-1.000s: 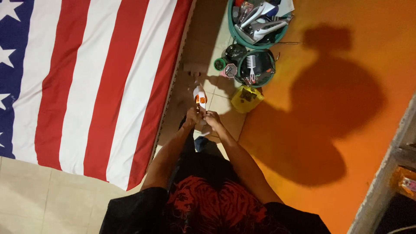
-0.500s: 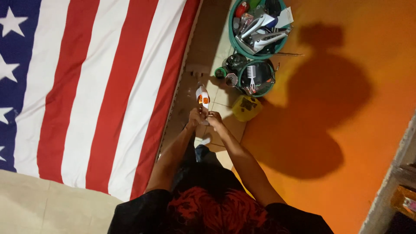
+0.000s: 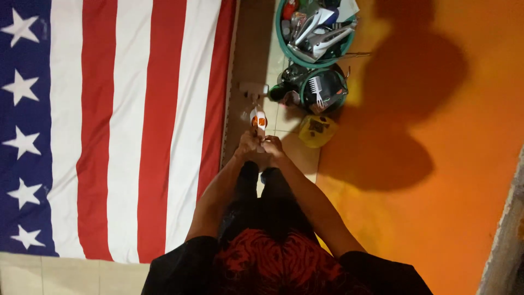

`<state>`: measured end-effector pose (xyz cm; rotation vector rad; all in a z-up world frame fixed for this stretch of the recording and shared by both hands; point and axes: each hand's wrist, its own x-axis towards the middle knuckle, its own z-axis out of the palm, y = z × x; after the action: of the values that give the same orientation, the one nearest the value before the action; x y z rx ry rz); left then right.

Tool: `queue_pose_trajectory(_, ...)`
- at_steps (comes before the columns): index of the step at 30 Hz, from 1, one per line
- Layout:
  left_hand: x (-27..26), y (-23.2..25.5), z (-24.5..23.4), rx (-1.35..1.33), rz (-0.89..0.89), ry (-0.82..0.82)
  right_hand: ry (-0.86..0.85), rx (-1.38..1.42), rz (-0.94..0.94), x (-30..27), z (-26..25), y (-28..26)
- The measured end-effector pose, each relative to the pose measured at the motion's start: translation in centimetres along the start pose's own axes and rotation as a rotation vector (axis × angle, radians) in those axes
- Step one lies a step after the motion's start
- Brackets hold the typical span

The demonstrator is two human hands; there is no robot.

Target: The person uses a handheld vacuum cleaner to clean the tiled floor in a bedroom. They move around the room, vacuuming near the bed and along the walls, and sit on the floor while continuing to operate the device.

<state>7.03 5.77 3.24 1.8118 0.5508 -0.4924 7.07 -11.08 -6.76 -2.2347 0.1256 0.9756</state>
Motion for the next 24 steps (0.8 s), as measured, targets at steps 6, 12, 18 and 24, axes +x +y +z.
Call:
queue_pose_trajectory(6,3.3,-1.8,1.2,-0.182,0.047,-0.039,0.156,0.219,-0.006,0.7,-1.0,-0.8)
queue_pose_trajectory(12,6.9,0.5,2.3,-0.394,0.952,-0.111,0.234,0.188,0.076,1.6,-5.4,-5.5)
queue_pose_trajectory(18,7.2,1.7,3.6,0.011,0.332,-0.054,0.146,-0.070,0.115,0.5,-9.2,-7.6)
queue_pose_trajectory(24,10.1,2.5,5.8,-0.154,0.097,-0.014,0.159,0.153,0.107,0.3,-11.9,-7.3)
